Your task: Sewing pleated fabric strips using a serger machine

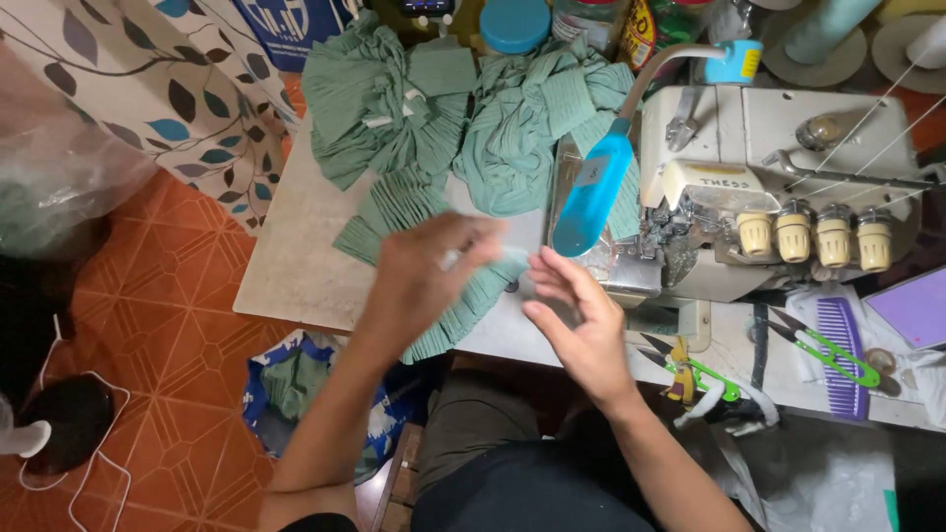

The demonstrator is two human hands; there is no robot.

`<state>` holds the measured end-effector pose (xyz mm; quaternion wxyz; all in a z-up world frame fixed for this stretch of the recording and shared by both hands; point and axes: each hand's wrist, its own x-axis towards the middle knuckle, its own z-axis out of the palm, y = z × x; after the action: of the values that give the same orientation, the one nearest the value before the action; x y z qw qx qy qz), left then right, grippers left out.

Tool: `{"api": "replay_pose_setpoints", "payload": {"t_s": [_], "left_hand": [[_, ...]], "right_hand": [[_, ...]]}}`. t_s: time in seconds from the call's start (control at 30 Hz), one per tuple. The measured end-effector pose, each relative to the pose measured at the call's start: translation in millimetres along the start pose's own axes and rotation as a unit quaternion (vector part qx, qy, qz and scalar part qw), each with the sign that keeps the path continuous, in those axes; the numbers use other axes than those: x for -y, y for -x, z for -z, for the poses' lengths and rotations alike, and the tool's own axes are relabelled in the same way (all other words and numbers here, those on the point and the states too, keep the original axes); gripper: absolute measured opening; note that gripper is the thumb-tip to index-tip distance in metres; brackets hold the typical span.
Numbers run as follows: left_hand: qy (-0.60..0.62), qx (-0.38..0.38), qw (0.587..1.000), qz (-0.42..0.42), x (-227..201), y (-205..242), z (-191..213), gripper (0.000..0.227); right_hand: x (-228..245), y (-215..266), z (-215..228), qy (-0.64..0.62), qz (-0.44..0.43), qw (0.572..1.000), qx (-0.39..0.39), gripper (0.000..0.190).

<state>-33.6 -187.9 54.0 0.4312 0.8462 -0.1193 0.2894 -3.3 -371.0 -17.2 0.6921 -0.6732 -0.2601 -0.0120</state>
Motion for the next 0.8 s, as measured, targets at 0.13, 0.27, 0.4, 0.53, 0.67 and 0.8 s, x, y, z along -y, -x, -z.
{"api": "replay_pose_setpoints", "payload": {"t_s": [0.13, 0.27, 0.4, 0.53, 0.67, 0.8], "left_hand": [[0.028, 0.009, 1.0, -0.003, -6.3, 7.2, -22.1, 0.009], [0.075, -0.016, 0.995, 0.064, 14.0, 8.5, -26.2, 0.025], [0.135, 0.004, 0.978, 0.158, 24.6, 3.9, -28.3, 0.025], [0.167, 0.005, 0.971, 0.173, 34.1, 4.5, -33.2, 0.023], [0.177, 0.011, 0.969, 0.17, 24.6, 0.8, -36.4, 0.023], [0.159, 0.013, 0.973, 0.166, 23.0, -1.4, -44.6, 0.021]], "right_hand": [[-33.1, -5.5, -13.5, -0.079, -0.043, 0.995, -0.044, 0.037], [-24.4, -4.9, -6.4, -0.042, -0.04, 0.993, -0.105, 0.002], [-13.6, -3.2, 2.0, -0.043, -0.032, 0.989, -0.14, 0.002], [-6.6, -5.8, 9.9, -0.039, -0.008, 0.989, -0.14, 0.005], [-15.0, -6.8, 10.4, -0.038, -0.002, 0.991, -0.126, 0.007], [-1.8, -9.5, -2.2, -0.076, 0.011, 0.993, -0.089, 0.025]]}}
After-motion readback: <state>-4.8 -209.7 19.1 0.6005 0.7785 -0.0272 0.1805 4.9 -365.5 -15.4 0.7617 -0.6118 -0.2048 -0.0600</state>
